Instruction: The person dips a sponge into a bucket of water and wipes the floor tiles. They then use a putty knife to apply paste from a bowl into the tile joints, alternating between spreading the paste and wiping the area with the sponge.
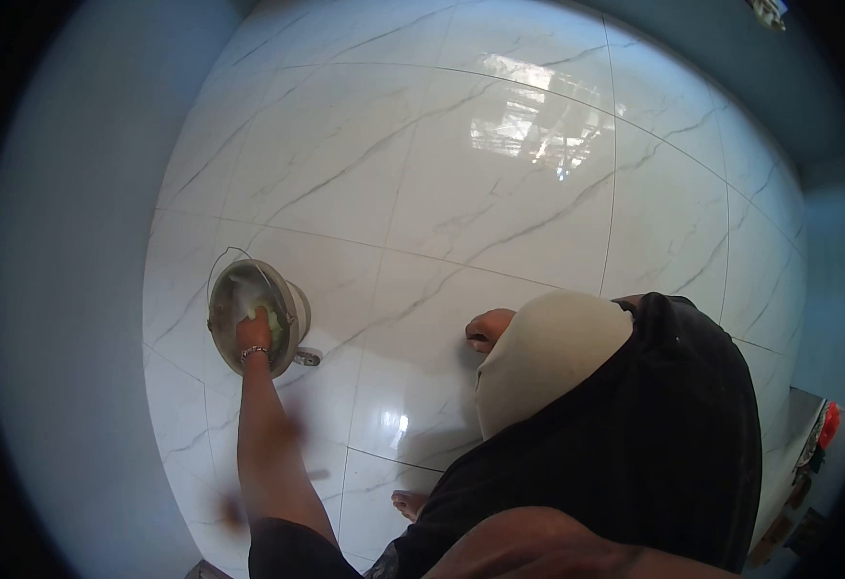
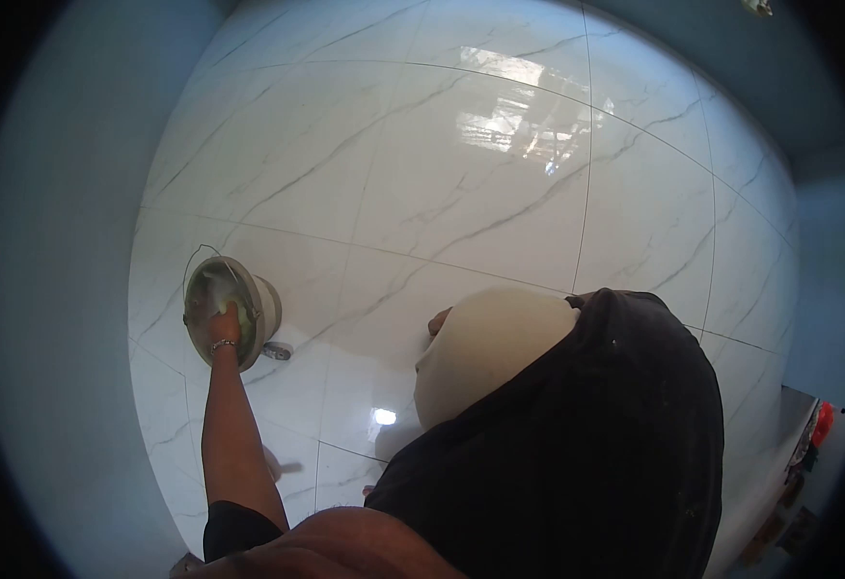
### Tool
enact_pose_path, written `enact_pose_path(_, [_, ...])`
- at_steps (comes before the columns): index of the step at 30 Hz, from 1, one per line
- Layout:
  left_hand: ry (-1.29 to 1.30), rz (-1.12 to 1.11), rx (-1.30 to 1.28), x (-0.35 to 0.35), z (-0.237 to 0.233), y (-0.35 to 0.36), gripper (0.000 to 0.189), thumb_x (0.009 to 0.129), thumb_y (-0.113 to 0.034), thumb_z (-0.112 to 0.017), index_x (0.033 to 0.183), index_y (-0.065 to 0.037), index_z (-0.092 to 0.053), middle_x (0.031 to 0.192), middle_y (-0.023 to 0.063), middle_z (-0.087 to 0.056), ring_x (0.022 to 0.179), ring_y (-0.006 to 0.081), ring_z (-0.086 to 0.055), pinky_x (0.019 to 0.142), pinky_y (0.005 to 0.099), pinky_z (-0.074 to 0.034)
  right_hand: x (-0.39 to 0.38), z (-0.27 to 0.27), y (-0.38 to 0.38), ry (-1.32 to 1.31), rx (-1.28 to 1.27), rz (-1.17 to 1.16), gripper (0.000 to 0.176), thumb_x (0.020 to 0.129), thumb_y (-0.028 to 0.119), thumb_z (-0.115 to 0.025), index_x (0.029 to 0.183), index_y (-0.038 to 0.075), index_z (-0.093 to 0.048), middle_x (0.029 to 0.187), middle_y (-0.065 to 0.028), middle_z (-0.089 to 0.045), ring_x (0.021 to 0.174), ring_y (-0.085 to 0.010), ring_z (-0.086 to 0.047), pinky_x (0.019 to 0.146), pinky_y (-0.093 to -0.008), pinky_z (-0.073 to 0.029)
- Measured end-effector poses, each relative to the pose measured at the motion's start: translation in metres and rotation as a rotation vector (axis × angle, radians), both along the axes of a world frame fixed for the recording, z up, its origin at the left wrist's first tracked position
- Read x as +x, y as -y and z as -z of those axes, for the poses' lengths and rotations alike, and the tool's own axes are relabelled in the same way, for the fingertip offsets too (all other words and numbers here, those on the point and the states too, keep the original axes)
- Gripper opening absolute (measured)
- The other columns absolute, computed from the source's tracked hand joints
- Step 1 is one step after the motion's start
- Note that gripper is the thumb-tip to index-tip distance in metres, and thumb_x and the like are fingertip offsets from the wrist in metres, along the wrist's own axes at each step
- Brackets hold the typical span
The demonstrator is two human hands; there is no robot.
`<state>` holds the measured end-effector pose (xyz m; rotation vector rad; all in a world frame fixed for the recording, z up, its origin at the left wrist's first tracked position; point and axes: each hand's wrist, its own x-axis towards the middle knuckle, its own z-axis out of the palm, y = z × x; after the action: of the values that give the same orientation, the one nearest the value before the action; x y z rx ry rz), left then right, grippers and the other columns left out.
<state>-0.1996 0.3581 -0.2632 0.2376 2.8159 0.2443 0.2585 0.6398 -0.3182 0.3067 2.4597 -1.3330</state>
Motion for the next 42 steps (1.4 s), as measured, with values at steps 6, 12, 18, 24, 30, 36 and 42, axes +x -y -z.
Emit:
enact_pose_path(6, [-0.036,0.082,0.143,0.014,0.005,0.0,0.038,0.076,-0.031,-0.07,0.094,0.002,-0.066,0.096,0.0275,-0.069,0.091,0.0417,-0.067,0.083,0.0466,-0.051,0.004,0.007,-0.001,0.018,0.022,0.031,0.019,0.089,0.021,-0.065,0.095,0.004,-0.07,0.097,-0.0161,-0.068,0.091,-0.0369,-0.066,0.083,-0.0467,-0.052])
enact_pose_path(12, [-0.096,0.245,0.232,0.003,0.03,0.008,0.034,0.075,-0.013,-0.065,0.105,0.003,-0.067,0.1,0.0262,-0.07,0.098,0.0398,-0.068,0.09,0.0433,-0.051,0.01,0.015,0.006,0.039,0.044,0.077,0.019,0.088,0.021,-0.065,0.096,0.004,-0.07,0.097,-0.0161,-0.068,0.091,-0.037,-0.066,0.083,-0.0467,-0.052])
enact_pose_path(18, [-0.03,0.2,0.287,-0.004,0.044,0.014,0.033,0.076,-0.009,-0.06,0.105,0.003,-0.071,0.097,0.0234,-0.072,0.098,0.0359,-0.07,0.091,0.0398,-0.052,0.017,0.023,-0.004,0.055,0.06,0.126,0.019,0.088,0.021,-0.065,0.096,0.004,-0.07,0.098,-0.0162,-0.068,0.092,-0.0372,-0.066,0.084,-0.0467,-0.052])
enact_pose_path(24, [-0.021,0.182,0.412,0.031,-0.008,-0.018,0.025,0.079,-0.017,-0.06,0.082,0.005,-0.071,0.073,0.0238,-0.068,0.067,0.0316,-0.067,0.068,0.0414,-0.05,0.015,0.029,0.006,0.064,0.091,0.164,0.019,0.088,0.02,-0.065,0.097,0.004,-0.07,0.098,-0.0163,-0.069,0.092,-0.0373,-0.066,0.084,-0.0467,-0.052])
enact_pose_path(30, [-0.051,0.246,0.407,0.024,0.005,-0.012,0.023,0.081,-0.015,-0.058,0.071,0.004,-0.065,0.067,0.0235,-0.064,0.06,0.0319,-0.062,0.063,0.0431,-0.047,0.022,0.036,-0.005,0.072,0.11,0.179,0.019,0.088,0.02,-0.065,0.097,0.004,-0.07,0.099,-0.0163,-0.069,0.093,-0.0375,-0.066,0.085,-0.0466,-0.052])
enact_pose_path(36, [-0.514,0.968,-0.165,0.0,0.058,0.002,0.014,0.081,-0.016,-0.063,0.092,-0.01,-0.07,0.073,0.0138,-0.064,0.069,0.0311,-0.064,0.062,0.0466,-0.051,0.008,0.013,0.009,0.07,0.073,0.09,0.025,0.086,0.022,-0.066,0.102,0.002,-0.071,0.101,-0.0199,-0.069,0.099,-0.0391,-0.064,0.091,-0.0458,-0.05])
enact_pose_path(42, [-0.365,-0.064,0.436,0.026,0.0,-0.027,0.049,0.085,-0.047,-0.059,0.068,-0.002,-0.069,0.072,0.0226,-0.066,0.078,0.0386,-0.068,0.075,0.0472,-0.054,-0.009,0.024,0.002,-0.007,0.072,-0.007,0.022,0.09,0.017,-0.065,0.091,-0.004,-0.069,0.085,-0.0222,-0.069,0.078,-0.0349,-0.068,0.074,-0.042,-0.053])
